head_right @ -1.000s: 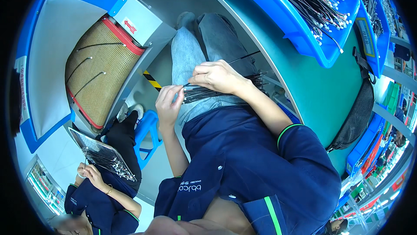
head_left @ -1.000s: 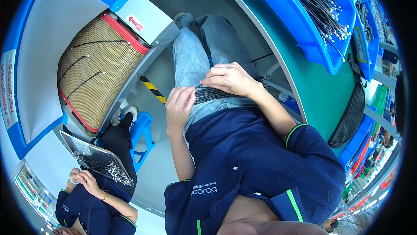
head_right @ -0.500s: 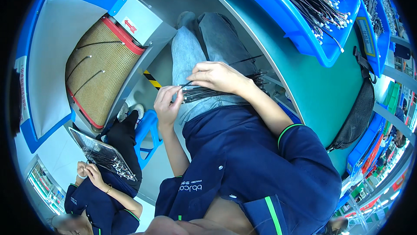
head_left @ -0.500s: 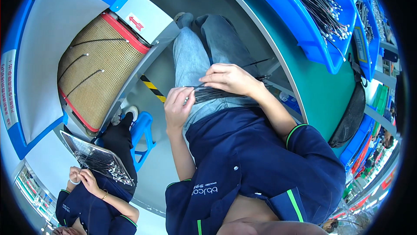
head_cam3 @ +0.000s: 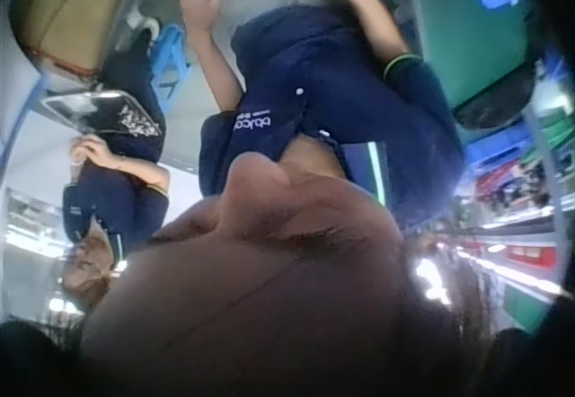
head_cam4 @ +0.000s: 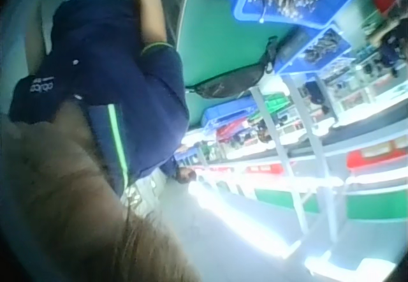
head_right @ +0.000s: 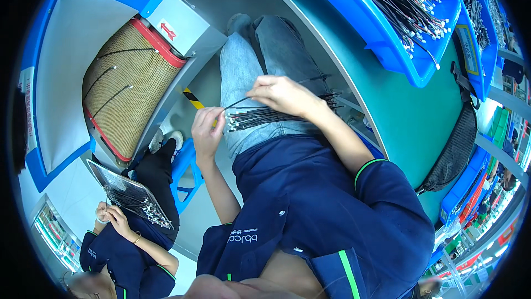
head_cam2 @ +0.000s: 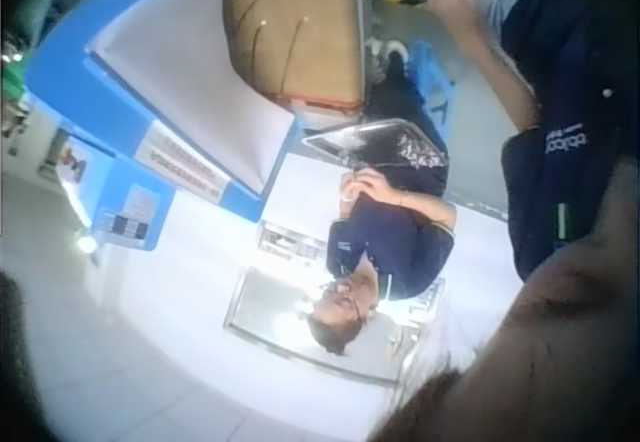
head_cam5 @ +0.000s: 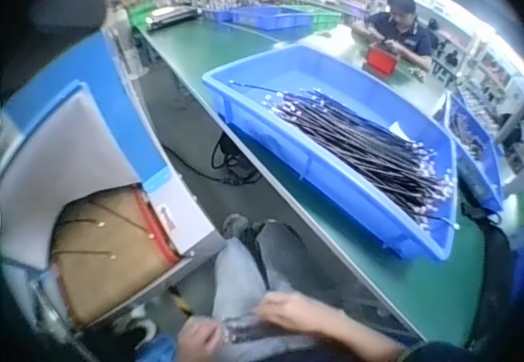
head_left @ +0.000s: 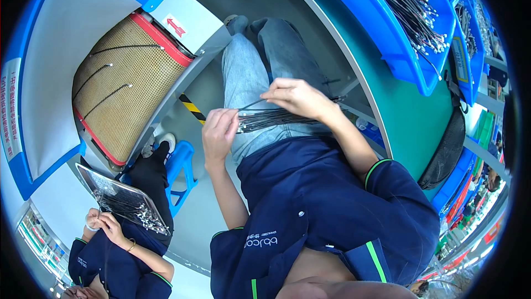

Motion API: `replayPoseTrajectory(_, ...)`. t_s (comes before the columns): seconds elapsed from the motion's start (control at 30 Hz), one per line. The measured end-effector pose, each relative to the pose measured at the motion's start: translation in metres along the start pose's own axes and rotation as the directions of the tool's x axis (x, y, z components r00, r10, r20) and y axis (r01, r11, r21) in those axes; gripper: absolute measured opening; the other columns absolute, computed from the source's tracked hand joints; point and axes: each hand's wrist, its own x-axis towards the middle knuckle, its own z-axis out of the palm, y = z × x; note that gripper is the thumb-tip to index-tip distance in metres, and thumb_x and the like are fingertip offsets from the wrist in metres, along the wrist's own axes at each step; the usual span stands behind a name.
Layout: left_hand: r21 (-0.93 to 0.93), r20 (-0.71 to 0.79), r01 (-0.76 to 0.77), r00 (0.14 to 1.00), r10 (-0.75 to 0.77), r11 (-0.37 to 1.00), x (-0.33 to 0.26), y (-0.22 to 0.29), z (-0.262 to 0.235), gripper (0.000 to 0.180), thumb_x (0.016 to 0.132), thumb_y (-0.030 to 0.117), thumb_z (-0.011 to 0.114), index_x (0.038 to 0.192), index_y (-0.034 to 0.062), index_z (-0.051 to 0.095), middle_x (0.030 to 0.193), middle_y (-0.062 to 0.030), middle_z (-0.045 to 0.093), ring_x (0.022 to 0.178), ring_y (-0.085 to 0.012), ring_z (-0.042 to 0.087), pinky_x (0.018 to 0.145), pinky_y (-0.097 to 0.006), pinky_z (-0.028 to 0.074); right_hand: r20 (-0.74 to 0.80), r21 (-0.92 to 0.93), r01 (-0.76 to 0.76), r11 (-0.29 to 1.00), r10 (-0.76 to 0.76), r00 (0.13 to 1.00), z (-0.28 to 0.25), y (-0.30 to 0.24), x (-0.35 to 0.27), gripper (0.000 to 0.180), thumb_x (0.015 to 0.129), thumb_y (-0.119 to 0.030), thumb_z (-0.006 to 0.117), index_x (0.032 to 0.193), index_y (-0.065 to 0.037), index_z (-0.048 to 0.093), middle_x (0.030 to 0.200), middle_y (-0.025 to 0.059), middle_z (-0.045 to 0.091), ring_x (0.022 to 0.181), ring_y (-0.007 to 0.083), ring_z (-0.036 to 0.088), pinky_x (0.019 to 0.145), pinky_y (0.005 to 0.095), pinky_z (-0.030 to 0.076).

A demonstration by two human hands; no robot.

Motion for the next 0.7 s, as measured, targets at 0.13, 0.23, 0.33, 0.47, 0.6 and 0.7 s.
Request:
replayPoseTrajectory(0.13, -0.009, -0.047, 0.089, 0.995, -0.089, 0.996, -0.005, -0.012, -0.007, 0.015, 0.074, 0.000, 0.069, 0.088, 0.0028, 0.065, 0.086, -0.0092, 0.065, 0.082, -0.0263, 0.062, 0.072, -0.036, 0.049, -0.006, -0.047, -0.078, 0.996, 0.078, 0.997, -0.017, 0.006, -0.002, 0.016, 0.082, -0.015, 0.065, 0.095, -0.006, 0.067, 0.083, 0.0094, 0.063, 0.076, 0.0276, 0.062, 0.070, 0.0361, 0.051)
replayPoseTrajectory(0.23, -0.040, -0.084, 0.145, 0.985, -0.148, 0.989, -0.006, -0.015, -0.004, 0.015, 0.076, 0.000, 0.069, 0.090, 0.0023, 0.065, 0.087, -0.0093, 0.065, 0.083, -0.0255, 0.062, 0.073, -0.035, 0.049, -0.004, -0.073, -0.082, 0.994, 0.082, 0.997, -0.019, 0.003, 0.002, 0.013, 0.082, -0.016, 0.066, 0.090, -0.006, 0.066, 0.081, 0.0093, 0.064, 0.075, 0.0281, 0.062, 0.070, 0.0365, 0.051)
replayPoseTrajectory(0.33, -0.105, -0.117, 0.220, 0.966, -0.231, 0.970, -0.006, -0.017, -0.006, 0.019, 0.078, 0.000, 0.069, 0.097, 0.0016, 0.064, 0.088, -0.0094, 0.066, 0.083, -0.0217, 0.063, 0.074, -0.032, 0.050, -0.016, -0.085, -0.058, 0.995, 0.057, 0.998, -0.019, -0.001, 0.005, 0.012, 0.082, -0.016, 0.066, 0.087, -0.005, 0.065, 0.081, 0.0096, 0.064, 0.076, 0.0281, 0.063, 0.069, 0.0361, 0.051)
replayPoseTrajectory(0.47, -0.398, -0.109, 0.433, 0.853, -0.510, 0.809, -0.013, -0.022, 0.003, 0.036, 0.083, 0.000, 0.066, 0.117, 0.0003, 0.055, 0.097, -0.0088, 0.065, 0.086, -0.0166, 0.063, 0.078, -0.027, 0.051, -0.041, -0.109, -0.036, 0.993, 0.032, 0.999, -0.014, -0.003, 0.012, 0.012, 0.081, -0.014, 0.067, 0.087, -0.005, 0.066, 0.081, 0.0094, 0.065, 0.075, 0.0267, 0.064, 0.068, 0.0349, 0.051)
replayPoseTrajectory(0.6, -0.774, 0.125, 0.480, 0.756, -0.643, 0.414, -0.026, -0.026, 0.034, 0.043, 0.088, 0.004, 0.062, 0.128, 0.0000, 0.047, 0.109, -0.0104, 0.061, 0.093, -0.0164, 0.062, 0.085, -0.025, 0.050, -0.046, -0.121, -0.023, 0.992, 0.017, 0.999, -0.004, -0.010, 0.025, 0.011, 0.079, -0.011, 0.069, 0.087, -0.004, 0.067, 0.082, 0.0092, 0.067, 0.074, 0.0247, 0.065, 0.067, 0.0335, 0.053)
replayPoseTrajectory(0.7, -0.967, 0.202, 0.253, 0.679, -0.706, -0.034, -0.008, 0.012, 0.052, 0.034, 0.091, 0.009, 0.061, 0.122, -0.0011, 0.052, 0.105, -0.0089, 0.062, 0.095, -0.0145, 0.061, 0.085, -0.025, 0.051, -0.037, -0.128, -0.010, 0.992, 0.005, 0.999, 0.009, -0.012, 0.033, 0.012, 0.078, -0.011, 0.068, 0.088, -0.003, 0.067, 0.082, 0.0092, 0.067, 0.074, 0.0250, 0.065, 0.068, 0.0338, 0.053)
